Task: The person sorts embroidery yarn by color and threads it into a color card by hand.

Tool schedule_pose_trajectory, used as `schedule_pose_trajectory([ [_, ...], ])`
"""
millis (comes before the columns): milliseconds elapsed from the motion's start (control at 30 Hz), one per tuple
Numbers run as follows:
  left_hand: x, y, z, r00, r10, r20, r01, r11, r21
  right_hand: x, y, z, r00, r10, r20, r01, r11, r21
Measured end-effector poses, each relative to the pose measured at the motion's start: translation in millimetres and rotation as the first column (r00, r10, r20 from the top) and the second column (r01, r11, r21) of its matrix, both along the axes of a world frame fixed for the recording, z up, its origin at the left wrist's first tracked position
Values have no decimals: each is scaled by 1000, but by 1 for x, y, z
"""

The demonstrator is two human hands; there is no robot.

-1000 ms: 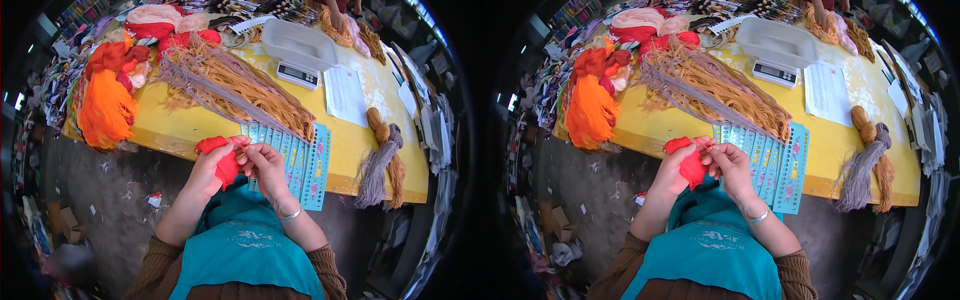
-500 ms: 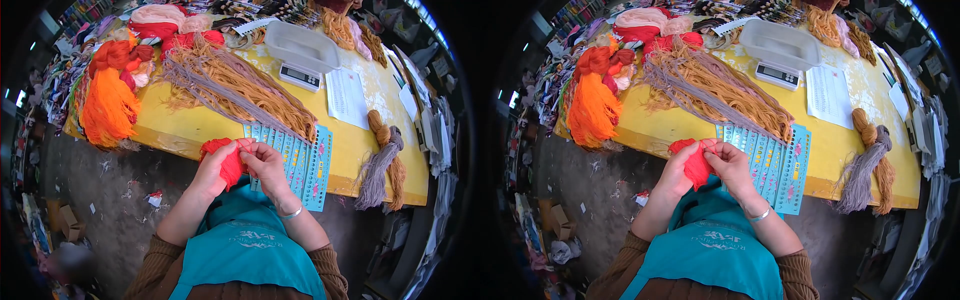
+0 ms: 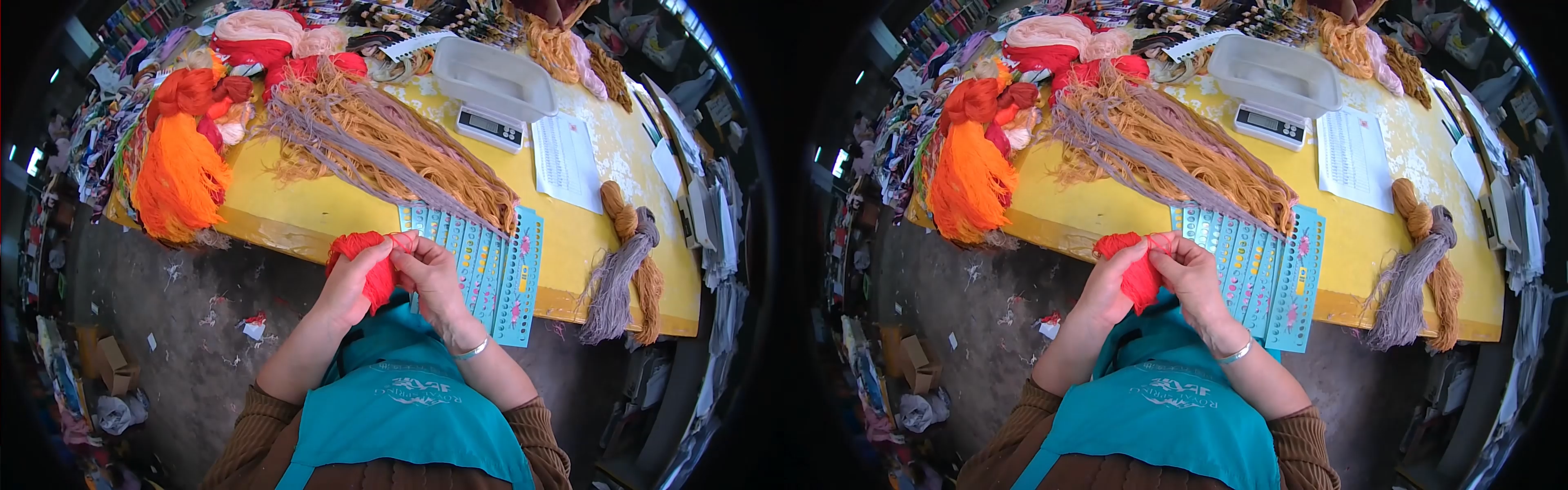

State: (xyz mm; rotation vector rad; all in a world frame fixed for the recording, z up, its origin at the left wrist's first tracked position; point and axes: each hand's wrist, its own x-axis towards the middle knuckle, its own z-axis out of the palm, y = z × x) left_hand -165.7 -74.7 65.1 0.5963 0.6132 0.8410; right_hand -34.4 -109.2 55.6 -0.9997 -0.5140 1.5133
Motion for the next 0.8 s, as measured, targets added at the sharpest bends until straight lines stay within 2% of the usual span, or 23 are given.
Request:
schedule_pose_trajectory([
  [233, -3, 0, -1, 1000, -18, 14, 18, 1000, 2, -1, 0, 0, 999, -1, -37, 1, 1000, -9],
  [500, -3, 2, 3, 999, -6, 41, 8, 999, -45, 0, -3, -4, 971, -111, -214, 107, 994, -29],
  [733, -1, 1, 5, 1000, 0, -20, 0, 1000, 11, 2, -2, -4, 979, -111, -170, 104, 993, -49],
  [800, 0, 2, 3, 998, 53, -45, -51, 998, 41, 2, -2, -4, 983, -91, -160, 88, 996, -28],
])
